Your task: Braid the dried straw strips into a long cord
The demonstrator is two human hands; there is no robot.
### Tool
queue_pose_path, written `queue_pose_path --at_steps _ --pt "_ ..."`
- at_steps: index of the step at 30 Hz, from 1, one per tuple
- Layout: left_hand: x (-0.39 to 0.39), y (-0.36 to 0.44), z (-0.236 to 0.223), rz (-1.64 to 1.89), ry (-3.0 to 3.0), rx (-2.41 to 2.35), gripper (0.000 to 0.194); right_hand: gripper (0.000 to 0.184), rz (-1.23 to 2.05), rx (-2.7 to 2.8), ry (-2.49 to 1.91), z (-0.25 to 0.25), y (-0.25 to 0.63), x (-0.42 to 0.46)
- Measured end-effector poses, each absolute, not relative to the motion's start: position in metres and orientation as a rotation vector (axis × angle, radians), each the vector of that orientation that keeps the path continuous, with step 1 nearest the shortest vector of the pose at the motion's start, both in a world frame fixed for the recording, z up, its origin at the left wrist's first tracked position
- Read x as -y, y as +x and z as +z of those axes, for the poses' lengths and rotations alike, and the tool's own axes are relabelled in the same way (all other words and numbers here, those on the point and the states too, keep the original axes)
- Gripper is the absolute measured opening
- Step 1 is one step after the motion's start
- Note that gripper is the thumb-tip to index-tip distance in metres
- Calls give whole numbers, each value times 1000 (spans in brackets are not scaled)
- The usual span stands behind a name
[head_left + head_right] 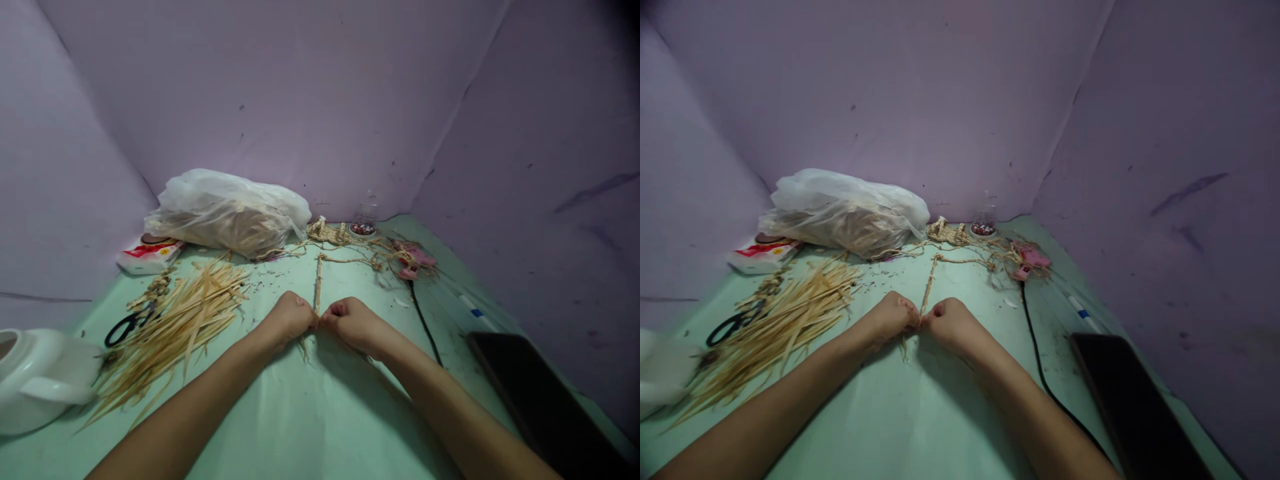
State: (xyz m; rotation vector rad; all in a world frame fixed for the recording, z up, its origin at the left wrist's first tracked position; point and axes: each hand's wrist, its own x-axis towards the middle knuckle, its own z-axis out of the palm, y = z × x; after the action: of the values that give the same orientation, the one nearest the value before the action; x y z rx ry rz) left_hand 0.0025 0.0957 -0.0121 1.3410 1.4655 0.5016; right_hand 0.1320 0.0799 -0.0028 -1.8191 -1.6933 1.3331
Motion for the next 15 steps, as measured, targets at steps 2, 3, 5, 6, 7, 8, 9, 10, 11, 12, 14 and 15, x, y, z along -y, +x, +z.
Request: queue_pose_path --at_steps 2,3,5,6,7,8,9,10,11,12,14,15 --pt "-93 4 -7 515 1315 -1507 8 17 1427 1615 -1832 -2 129 -79" --pt "-92 5 -4 518 1290 -1521 9 18 1404 1633 -1845 -2 127 -77" --pt "-91 5 1 492 1186 -1524 12 18 1204 1763 -1878 -1 122 -72" --pt "-90 5 3 466 1117 -1509 13 18 1059 1844 -1892 -1 119 -68" --pt "-90 5 4 440 1054 -1487 15 18 917 1922 -1902 0 116 -65" --pt "-90 4 6 422 1006 -1462 16 18 795 1988 -1916 2 113 -60" --pt "-90 3 7 415 976 -1440 17 18 695 2042 -1936 3 110 -56" --pt "-90 2 8 416 965 -1424 17 18 620 2088 -1963 5 107 -53" --pt "-90 2 9 419 970 -1411 16 19 564 2130 -1991 7 105 -49" --pt "-91 1 10 420 981 -1403 15 19 520 2165 -2020 8 103 -47" --pt "-91 -1 11 404 1012 -1381 13 20 449 2229 -2057 9 99 -43" --pt "-91 -2 11 393 1029 -1371 13 21 420 2259 -2062 9 98 -42"
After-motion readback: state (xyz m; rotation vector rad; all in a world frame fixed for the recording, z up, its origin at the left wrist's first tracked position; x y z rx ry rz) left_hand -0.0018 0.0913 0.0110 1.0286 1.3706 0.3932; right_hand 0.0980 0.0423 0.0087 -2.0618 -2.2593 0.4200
